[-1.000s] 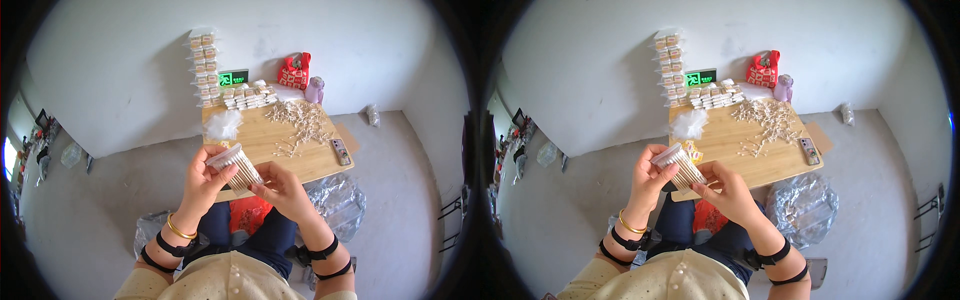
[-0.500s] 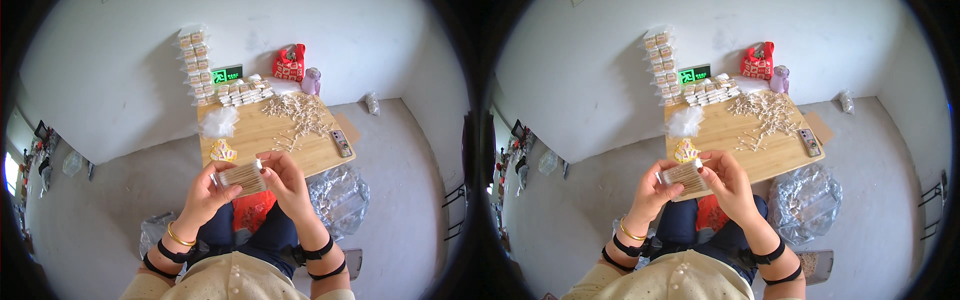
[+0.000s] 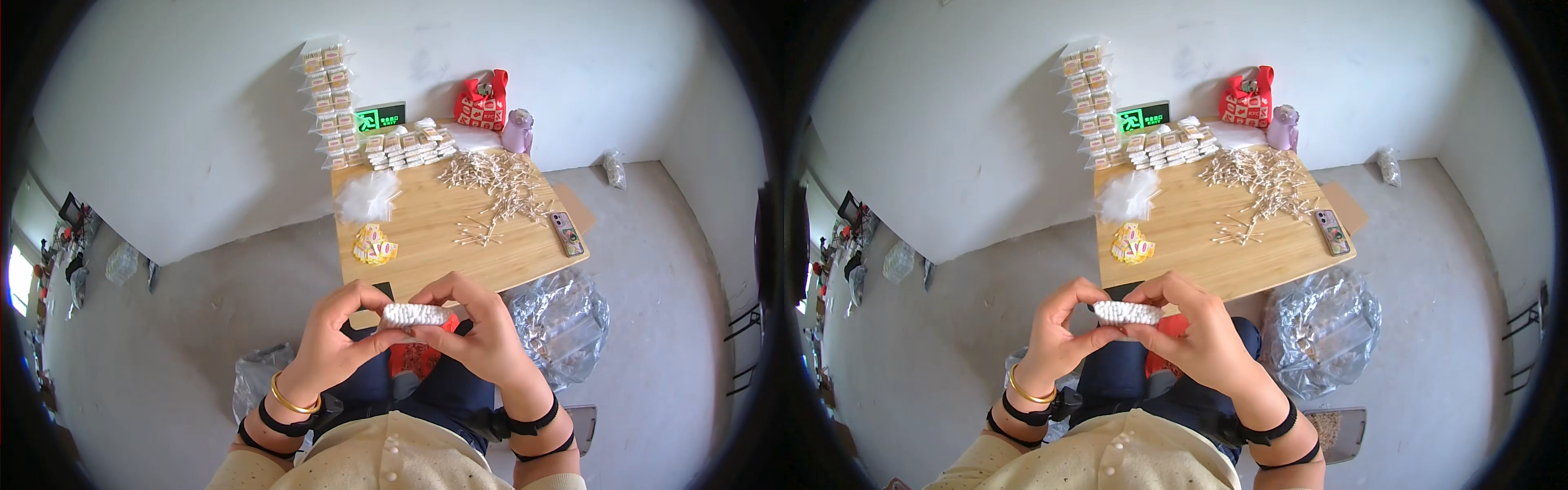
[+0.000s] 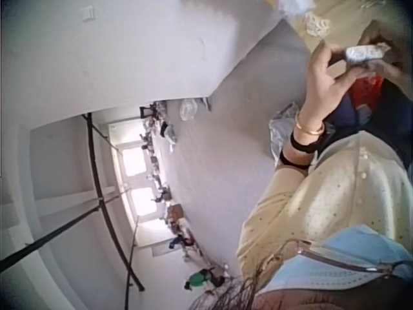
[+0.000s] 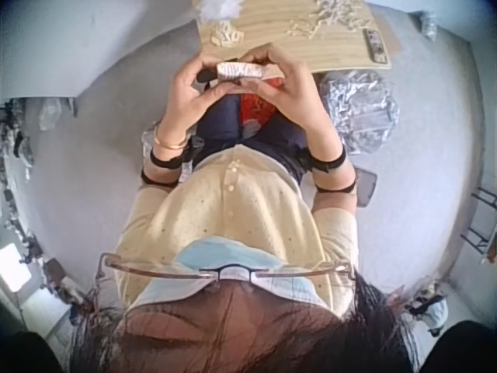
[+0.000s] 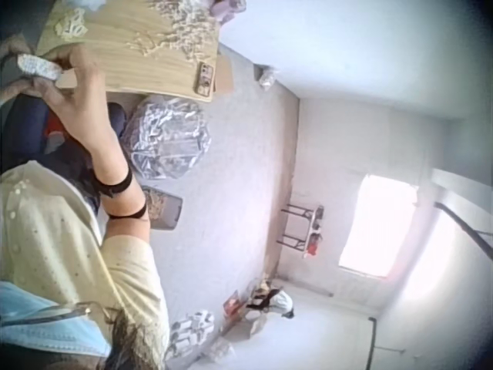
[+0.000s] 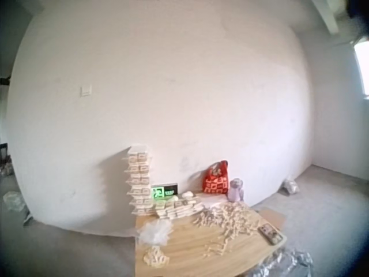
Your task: The person sits on the floor and arranges loose cotton swabs into neat rows on a wooden table. They then pick up a plastic wrapper, place the swabs inside, and seal the package. The person repeats this process, creating multiple packaged units.
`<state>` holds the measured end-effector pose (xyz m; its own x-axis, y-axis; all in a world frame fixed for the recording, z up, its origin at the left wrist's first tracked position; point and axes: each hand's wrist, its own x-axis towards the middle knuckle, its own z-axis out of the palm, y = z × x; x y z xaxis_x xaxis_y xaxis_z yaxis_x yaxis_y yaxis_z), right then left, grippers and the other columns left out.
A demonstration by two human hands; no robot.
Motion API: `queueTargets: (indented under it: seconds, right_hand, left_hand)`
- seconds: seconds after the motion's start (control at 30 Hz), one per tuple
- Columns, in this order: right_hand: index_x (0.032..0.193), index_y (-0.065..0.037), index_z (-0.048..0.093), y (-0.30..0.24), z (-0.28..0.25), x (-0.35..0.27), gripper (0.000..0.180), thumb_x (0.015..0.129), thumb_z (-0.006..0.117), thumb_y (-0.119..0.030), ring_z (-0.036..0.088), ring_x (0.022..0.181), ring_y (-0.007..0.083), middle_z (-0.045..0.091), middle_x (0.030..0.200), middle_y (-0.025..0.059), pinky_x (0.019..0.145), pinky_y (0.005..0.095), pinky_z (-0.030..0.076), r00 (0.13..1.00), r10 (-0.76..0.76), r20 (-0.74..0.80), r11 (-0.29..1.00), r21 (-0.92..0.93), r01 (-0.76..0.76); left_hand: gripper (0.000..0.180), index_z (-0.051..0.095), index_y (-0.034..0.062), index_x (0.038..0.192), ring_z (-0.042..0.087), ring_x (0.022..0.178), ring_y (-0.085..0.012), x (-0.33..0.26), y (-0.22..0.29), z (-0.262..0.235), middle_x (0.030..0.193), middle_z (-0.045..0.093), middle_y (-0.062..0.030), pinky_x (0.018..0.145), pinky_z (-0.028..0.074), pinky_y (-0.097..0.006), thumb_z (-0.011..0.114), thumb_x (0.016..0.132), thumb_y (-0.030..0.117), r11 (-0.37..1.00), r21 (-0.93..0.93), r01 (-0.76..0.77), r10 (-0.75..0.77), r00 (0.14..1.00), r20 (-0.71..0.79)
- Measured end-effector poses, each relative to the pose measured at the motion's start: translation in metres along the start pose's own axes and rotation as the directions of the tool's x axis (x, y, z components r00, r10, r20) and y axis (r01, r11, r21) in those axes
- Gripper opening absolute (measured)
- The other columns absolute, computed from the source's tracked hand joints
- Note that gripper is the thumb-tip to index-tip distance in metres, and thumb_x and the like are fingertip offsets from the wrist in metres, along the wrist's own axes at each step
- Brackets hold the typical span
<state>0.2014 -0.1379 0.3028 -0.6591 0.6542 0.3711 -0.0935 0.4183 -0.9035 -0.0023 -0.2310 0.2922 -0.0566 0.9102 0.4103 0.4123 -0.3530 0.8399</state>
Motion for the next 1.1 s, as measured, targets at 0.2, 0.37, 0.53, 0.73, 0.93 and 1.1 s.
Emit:
queueTargets:
  seconds: [0.2,0.37,0.53,0.73,0.93,1.1]
  right_hand:
    - [0.104,-0.001,0.069,-0.011,0.006,-0.005,0.026,0.082,0.082,-0.001,0.066,0.089,0.0246,0.070,0.100,0.0098,0.077,0.0357,0.053,0.993,-0.118,0.003,0.992,-0.043,0.118]
    - [0.105,-0.006,0.071,-0.021,0.007,-0.008,0.031,0.077,0.083,0.001,0.063,0.087,0.0251,0.064,0.102,0.0075,0.076,0.0357,0.053,0.969,-0.248,0.001,0.944,-0.224,0.242]
    - [0.103,-0.013,0.071,-0.023,0.010,-0.014,0.035,0.073,0.082,0.001,0.059,0.088,0.0246,0.055,0.104,0.0052,0.076,0.0363,0.049,0.929,-0.369,-0.010,0.852,-0.402,0.334]
    - [0.102,-0.014,0.069,-0.032,0.008,-0.010,0.038,0.068,0.081,0.000,0.057,0.087,0.0242,0.055,0.101,0.0039,0.079,0.0377,0.046,0.901,-0.427,0.078,0.739,-0.544,0.397]
    - [0.100,-0.013,0.066,-0.040,0.005,-0.009,0.038,0.066,0.079,0.000,0.058,0.088,0.0245,0.055,0.099,0.0037,0.083,0.0387,0.046,0.894,-0.418,0.161,0.675,-0.603,0.424]
    - [0.098,-0.013,0.065,-0.043,0.004,-0.008,0.035,0.068,0.077,0.001,0.060,0.088,0.0245,0.056,0.099,0.0037,0.086,0.0391,0.047,0.907,-0.382,0.175,0.736,-0.537,0.413]
  left_hand:
    - [0.028,0.067,0.0027,0.101,0.069,0.088,-0.0180,-0.010,0.000,0.000,0.097,0.071,-0.0064,0.081,0.053,-0.030,0.085,0.080,0.007,0.992,-0.118,-0.044,0.042,0.999,-0.016]
    - [0.027,0.069,0.0039,0.101,0.071,0.086,-0.0223,-0.008,0.020,0.001,0.097,0.072,-0.0088,0.078,0.055,-0.031,0.083,0.077,0.001,0.984,0.067,-0.165,0.168,0.985,-0.037]
    - [0.030,0.069,0.0050,0.098,0.071,0.082,-0.0234,-0.010,0.025,-0.001,0.094,0.072,-0.0077,0.072,0.056,-0.032,0.083,0.072,-0.001,0.969,0.154,-0.193,0.205,0.977,-0.060]
    - [0.032,0.070,0.0055,0.094,0.070,0.075,-0.0228,-0.011,0.030,0.000,0.088,0.072,-0.0069,0.065,0.055,-0.031,0.085,0.066,-0.001,0.907,0.338,-0.251,0.291,0.954,-0.071]
    - [0.038,0.072,0.0096,0.096,0.071,0.072,-0.0220,-0.011,0.038,-0.004,0.088,0.073,-0.0048,0.060,0.054,-0.031,0.090,0.063,0.006,0.864,0.428,-0.266,0.312,0.949,-0.041]
    - [0.038,0.075,0.0094,0.101,0.072,0.073,-0.0196,-0.014,0.036,-0.006,0.091,0.074,-0.0057,0.062,0.056,-0.029,0.087,0.067,0.000,0.934,0.280,-0.221,0.241,0.970,-0.038]
